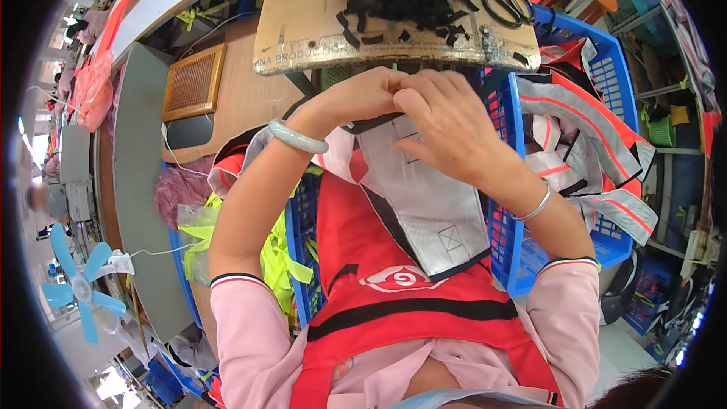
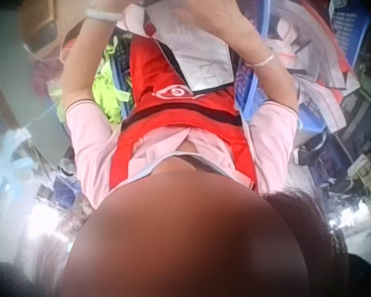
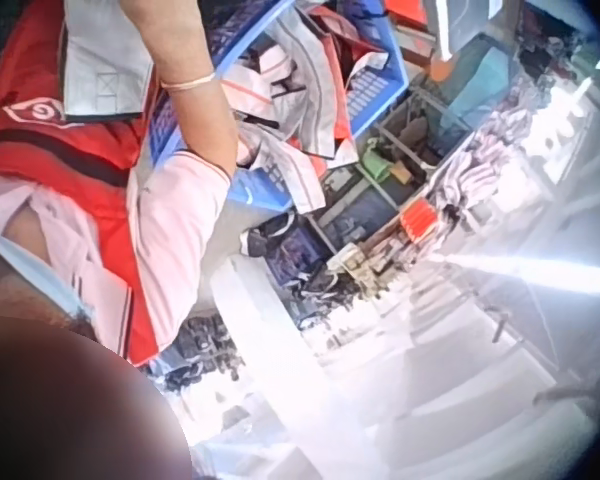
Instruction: Operating a sewing machine to attach fabric components of safety vests.
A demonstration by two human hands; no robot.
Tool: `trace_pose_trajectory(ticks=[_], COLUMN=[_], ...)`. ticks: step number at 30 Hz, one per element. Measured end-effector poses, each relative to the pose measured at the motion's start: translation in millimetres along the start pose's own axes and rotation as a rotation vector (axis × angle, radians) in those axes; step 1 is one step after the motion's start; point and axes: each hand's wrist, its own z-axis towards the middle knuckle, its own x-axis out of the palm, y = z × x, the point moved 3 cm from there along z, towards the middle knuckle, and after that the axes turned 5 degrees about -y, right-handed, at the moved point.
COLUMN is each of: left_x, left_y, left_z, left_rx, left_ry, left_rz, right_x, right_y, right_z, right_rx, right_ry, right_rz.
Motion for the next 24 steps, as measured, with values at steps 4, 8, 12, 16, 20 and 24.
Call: trace_pose_trajectory(ticks=[4,8,12,16,20,24], left_x=[7.8,13.6,5.8,-7.5,-15.9,-39.4], left_y=[22.3,29.7,44.4,36.8,-32.0,-101.6], left_z=[-8.2,-22.6,-34.0,-61.4,-71.7,-68.0], left_rx=[-0.102,-0.177,-0.032,0.217,0.148,0.298], left_ry=[0.013,-0.115,-0.088,-0.321,-0.391,-0.429], left_rz=[-0.138,-0.213,0.310,0.795,0.519,0.631], right_x=[31.0,40.7,62.3,31.9,-18.9,-66.5], right_y=[8.2,9.2,-25.6,-39.9,-39.1,-40.1], right_z=[-22.3,-38.2,-72.2,-60.5,-23.0,17.0], right_rx=[0.053,0.208,0.333,0.461,0.457,0.485], right_ry=[-0.133,-0.118,0.000,0.068,-0.027,-0.043], right_rz=[-0.007,0.088,0.004,0.138,0.364,0.391])
